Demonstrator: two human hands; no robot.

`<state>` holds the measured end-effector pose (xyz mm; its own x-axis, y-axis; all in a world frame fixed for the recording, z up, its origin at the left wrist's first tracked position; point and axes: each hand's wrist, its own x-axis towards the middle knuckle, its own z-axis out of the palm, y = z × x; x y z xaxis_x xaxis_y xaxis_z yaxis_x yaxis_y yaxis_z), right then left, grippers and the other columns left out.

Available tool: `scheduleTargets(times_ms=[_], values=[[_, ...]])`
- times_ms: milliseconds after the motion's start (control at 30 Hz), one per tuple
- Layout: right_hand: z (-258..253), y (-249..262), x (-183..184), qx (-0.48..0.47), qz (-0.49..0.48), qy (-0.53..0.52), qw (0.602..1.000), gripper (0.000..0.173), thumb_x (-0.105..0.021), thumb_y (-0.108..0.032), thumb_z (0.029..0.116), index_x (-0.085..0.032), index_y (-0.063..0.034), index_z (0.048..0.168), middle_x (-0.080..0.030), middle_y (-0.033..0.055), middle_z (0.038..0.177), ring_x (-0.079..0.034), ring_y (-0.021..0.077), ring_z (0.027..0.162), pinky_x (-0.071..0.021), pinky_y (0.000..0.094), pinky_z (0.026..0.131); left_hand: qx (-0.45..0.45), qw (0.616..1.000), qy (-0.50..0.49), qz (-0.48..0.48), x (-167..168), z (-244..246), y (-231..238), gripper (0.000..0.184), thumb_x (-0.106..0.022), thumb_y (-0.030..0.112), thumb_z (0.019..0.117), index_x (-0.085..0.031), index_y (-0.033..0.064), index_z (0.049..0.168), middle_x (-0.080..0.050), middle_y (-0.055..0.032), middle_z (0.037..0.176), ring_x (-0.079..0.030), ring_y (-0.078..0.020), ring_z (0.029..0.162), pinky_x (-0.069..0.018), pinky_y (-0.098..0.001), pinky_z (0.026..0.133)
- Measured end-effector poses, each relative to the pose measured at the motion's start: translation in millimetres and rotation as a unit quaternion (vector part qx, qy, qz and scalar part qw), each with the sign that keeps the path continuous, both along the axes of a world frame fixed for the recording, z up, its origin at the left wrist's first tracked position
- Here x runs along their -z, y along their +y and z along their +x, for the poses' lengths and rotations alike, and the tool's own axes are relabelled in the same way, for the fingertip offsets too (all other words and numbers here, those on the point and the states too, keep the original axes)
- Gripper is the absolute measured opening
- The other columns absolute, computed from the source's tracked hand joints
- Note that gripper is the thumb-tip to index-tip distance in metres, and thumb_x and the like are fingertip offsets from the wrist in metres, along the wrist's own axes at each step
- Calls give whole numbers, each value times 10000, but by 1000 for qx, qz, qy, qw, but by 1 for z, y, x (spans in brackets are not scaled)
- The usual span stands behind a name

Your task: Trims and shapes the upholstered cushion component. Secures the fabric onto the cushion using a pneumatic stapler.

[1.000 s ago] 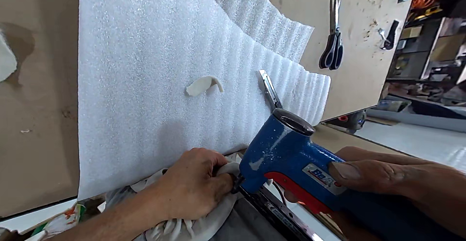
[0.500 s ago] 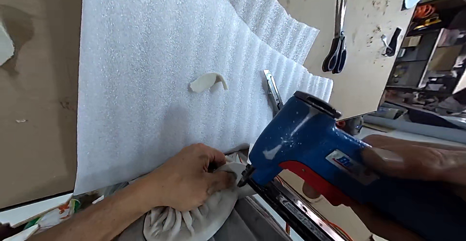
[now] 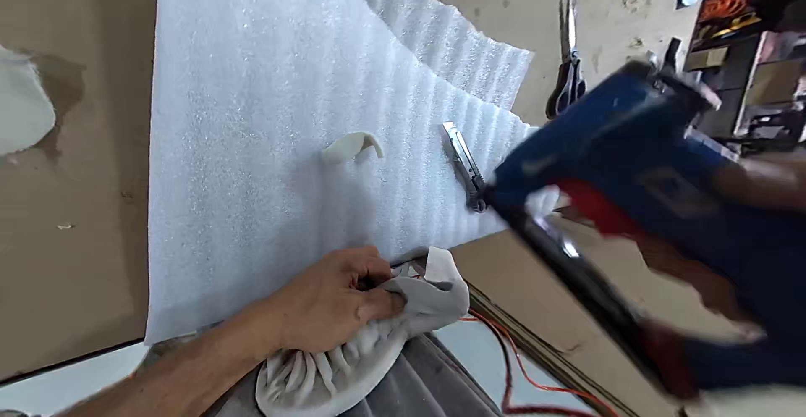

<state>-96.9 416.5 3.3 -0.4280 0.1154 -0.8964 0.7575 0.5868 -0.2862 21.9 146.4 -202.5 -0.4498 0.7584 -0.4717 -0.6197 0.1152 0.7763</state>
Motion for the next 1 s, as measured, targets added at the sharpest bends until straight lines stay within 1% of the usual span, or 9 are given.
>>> scheduleTargets(times_ms=[100, 167, 233, 367, 467, 600, 733, 867, 1000], values=[[-13, 21, 31, -267, 187, 189, 926, 230, -512, -320, 942, -672, -212, 1066, -655, 28, 691, -644, 186, 547, -526, 427, 449, 19, 999, 46, 0, -4, 0, -1, 211, -571, 312, 1019, -723, 173, 974, -635, 67, 1005, -607, -9, 909, -518, -222, 797], [-15, 44, 75, -349, 255, 258, 864, 587, -617, -442, 945, -518, -163, 1453, -683, 196, 879, -672, 427, 758, -487, 690, 614, 13, 998, 62, 0, -6, -4, -2, 216, -573, 282, 1023, -706, 163, 902, -658, 63, 842, -620, -15, 764, -522, -214, 686], [-16, 59, 123, -351, 294, 320, 829, 728, -668, -379, 943, -396, -40, 1527, -669, 316, 1024, -656, 558, 907, -470, 762, 721, 15, 999, 41, 5, -7, -8, -5, 251, -568, 251, 1028, -683, 136, 836, -641, 27, 713, -607, -45, 647, -505, -218, 592], [-16, 80, 186, -291, 297, 377, 827, 680, -697, -366, 934, -464, -17, 1469, -662, 327, 1112, -650, 557, 996, -486, 738, 799, -8, 1000, 9, -2, -9, -19, -12, 244, -518, 180, 1019, -690, 108, 861, -657, 0, 710, -621, -45, 629, -534, -210, 593], [1, 81, 181, -264, 259, 415, 831, 581, -643, -392, 982, -553, 13, 1389, -629, 318, 1197, -626, 538, 1077, -477, 738, 836, -31, 999, 23, -14, -10, -32, -26, 312, -415, 116, 1018, -709, 137, 918, -680, 50, 721, -618, 16, 625, -533, -158, 601], [83, 41, 143, -161, -25, 492, 855, 498, -449, -486, 1047, -682, -127, 1302, -718, 61, 1187, -692, 206, 1077, -566, 503, 937, -43, 999, 25, 5, -5, -54, -53, 371, -309, 102, 1017, -678, 89, 1053, -736, 30, 834, -686, -4, 732, -570, -167, 694], [147, -7, 131, -143, -103, 513, 840, 380, -670, -548, 902, -715, -272, 1159, -710, -134, 908, -667, 6, 730, -605, 274, 628, -106, 993, 43, -24, -73, -46, -35, 410, -264, -30, 1020, -658, 64, 965, -722, 38, 795, -672, 0, 741, -558, -150, 729], [165, -14, 119, -79, -166, 573, 798, 205, -756, -371, 872, -743, -231, 1022, -698, -98, 745, -635, 22, 597, -548, 203, 520, -26, 988, 103, 111, -50, -40, -49, 229, -513, 201, 1002, -723, 138, 1065, -740, -4, 911, -690, -45, 816, -580, -229, 748], [176, -19, 121, -84, -222, 579, 780, 174, -771, -313, 882, -759, -200, 1015, -722, -69, 772, -659, 18, 640, -563, 190, 568, 75, 950, 275, 123, -72, -40, -56, 335, -609, 510, 978, -698, 240, 1153, -712, 108, 969, -652, 36, 879, -555, -178, 796]])
